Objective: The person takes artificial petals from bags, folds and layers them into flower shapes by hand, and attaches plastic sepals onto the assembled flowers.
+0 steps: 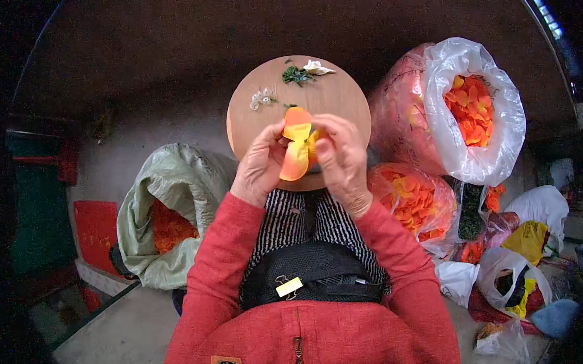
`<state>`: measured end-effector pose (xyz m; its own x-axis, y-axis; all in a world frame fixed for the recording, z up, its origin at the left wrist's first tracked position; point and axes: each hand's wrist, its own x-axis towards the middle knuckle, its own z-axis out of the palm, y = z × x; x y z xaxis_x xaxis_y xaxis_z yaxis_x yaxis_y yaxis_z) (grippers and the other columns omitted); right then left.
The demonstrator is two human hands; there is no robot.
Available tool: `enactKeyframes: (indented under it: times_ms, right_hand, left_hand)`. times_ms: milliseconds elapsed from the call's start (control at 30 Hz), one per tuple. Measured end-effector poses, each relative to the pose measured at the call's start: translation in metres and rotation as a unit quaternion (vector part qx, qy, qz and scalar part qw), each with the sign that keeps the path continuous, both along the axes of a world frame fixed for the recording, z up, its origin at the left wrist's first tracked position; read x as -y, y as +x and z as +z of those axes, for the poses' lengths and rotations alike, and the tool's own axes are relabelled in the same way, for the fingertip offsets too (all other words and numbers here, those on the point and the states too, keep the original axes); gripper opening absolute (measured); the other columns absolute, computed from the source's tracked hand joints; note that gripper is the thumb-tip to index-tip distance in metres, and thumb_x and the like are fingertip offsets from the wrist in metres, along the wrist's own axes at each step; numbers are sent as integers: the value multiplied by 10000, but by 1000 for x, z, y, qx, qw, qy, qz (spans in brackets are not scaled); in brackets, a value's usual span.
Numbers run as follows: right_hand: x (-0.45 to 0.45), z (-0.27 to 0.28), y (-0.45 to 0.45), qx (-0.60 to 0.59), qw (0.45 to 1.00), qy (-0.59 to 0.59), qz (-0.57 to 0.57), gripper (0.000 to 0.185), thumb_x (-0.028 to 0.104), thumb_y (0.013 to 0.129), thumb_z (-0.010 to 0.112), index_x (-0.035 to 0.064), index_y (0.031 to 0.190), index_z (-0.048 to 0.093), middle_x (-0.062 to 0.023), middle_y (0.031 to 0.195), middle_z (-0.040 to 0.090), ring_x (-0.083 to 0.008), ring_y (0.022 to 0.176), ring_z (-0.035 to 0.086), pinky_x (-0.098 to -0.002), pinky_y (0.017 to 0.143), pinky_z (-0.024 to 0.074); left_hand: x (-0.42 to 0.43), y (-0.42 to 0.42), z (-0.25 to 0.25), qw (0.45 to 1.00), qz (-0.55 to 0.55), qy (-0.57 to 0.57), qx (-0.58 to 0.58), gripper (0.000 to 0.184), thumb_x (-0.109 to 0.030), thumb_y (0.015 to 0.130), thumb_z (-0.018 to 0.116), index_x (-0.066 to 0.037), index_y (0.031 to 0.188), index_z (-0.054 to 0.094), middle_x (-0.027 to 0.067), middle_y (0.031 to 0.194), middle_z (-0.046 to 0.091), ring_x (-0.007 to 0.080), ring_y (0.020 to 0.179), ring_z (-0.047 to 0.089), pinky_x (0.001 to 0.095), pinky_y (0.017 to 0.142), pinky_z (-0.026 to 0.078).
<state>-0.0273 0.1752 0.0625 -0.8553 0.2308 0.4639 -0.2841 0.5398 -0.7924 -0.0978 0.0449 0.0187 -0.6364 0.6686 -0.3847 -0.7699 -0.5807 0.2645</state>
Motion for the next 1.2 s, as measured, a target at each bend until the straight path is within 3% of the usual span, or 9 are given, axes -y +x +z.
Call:
enactKeyframes:
  times_ms: [167, 500, 567, 633, 700, 767, 833, 900, 1200]
  right_hand:
    - [-24, 16, -24, 177, 958, -216, 64, 395, 332, 914, 470, -11, 1101, 533, -77, 980, 587, -134, 930, 541, -269, 848, 423]
    - [-31, -4, -46, 264, 854, -418, 162, 250, 143, 875, 553, -17, 1067, 548, -41, 964, 601, -78, 849, 567, -194, 753, 454]
    - [-34, -10, -40, 251, 885, -366, 143, 251, 185, 897, 516, -15, 1040, 568, -59, 970, 607, -100, 878, 567, -227, 783, 451]
    - [-29, 4, -30, 125, 987, -104, 11, 309, 251, 919, 469, -8, 1056, 564, -75, 965, 612, -128, 902, 562, -258, 814, 441]
    - [-25, 15, -20, 76, 996, -35, 32, 310, 247, 921, 452, 1, 1081, 551, -94, 1010, 593, -168, 940, 552, -285, 843, 425]
    - [-20, 22, -13, -24, 991, 107, 74, 319, 238, 925, 416, 20, 1131, 525, -133, 1101, 557, -246, 1017, 531, -337, 900, 395]
    - [-8, 8, -12, -23, 986, 128, 103, 325, 240, 905, 445, 24, 1138, 511, -160, 1138, 525, -307, 1065, 493, -374, 934, 366]
    - [0, -15, -11, 16, 987, 119, 110, 382, 276, 879, 496, 20, 1162, 483, -174, 1112, 530, -325, 1078, 478, -387, 941, 360]
    - [-63, -19, 63, 38, 980, 191, -39, 463, 285, 840, 561, 6, 1196, 464, -174, 1159, 512, -319, 1096, 478, -378, 951, 363]
  left_hand:
    - [1, 0, 7, 1000, 4, -5, -29, 296, -209, 848, 572, -14, 1068, 537, 94, 1029, 599, 187, 938, 581, 334, 859, 461]
    - [6, 2, 0, 991, 20, -62, -120, 246, -205, 866, 562, -29, 1037, 555, 31, 948, 595, 111, 820, 552, 268, 781, 463]
    - [13, 3, -2, 987, 20, -86, -137, 229, -200, 870, 557, -36, 1030, 560, 15, 928, 590, 91, 777, 536, 250, 753, 459]
    - [27, 9, 13, 908, 101, -292, -282, 201, -193, 882, 534, -53, 1022, 571, 1, 905, 583, 73, 748, 512, 224, 746, 432]
    - [28, 15, 24, 863, 160, -350, -328, 167, -148, 884, 515, -44, 998, 578, 1, 909, 573, 68, 806, 508, 216, 757, 412]
    - [26, 24, 35, 718, 263, -409, -498, 154, -112, 867, 523, -12, 973, 575, 18, 936, 565, 94, 871, 504, 228, 785, 404]
    - [20, 28, 39, 661, 266, -412, -568, 214, -15, 769, 594, -11, 981, 566, 88, 965, 562, 182, 901, 520, 283, 789, 420]
    - [13, 28, 24, 523, 200, -479, -676, 269, -7, 728, 612, -27, 993, 569, 115, 984, 564, 250, 914, 527, 326, 815, 422]
    - [59, 63, -6, 561, 161, -556, -592, 264, 15, 733, 610, -21, 993, 578, 113, 906, 587, 232, 823, 567, 315, 741, 458]
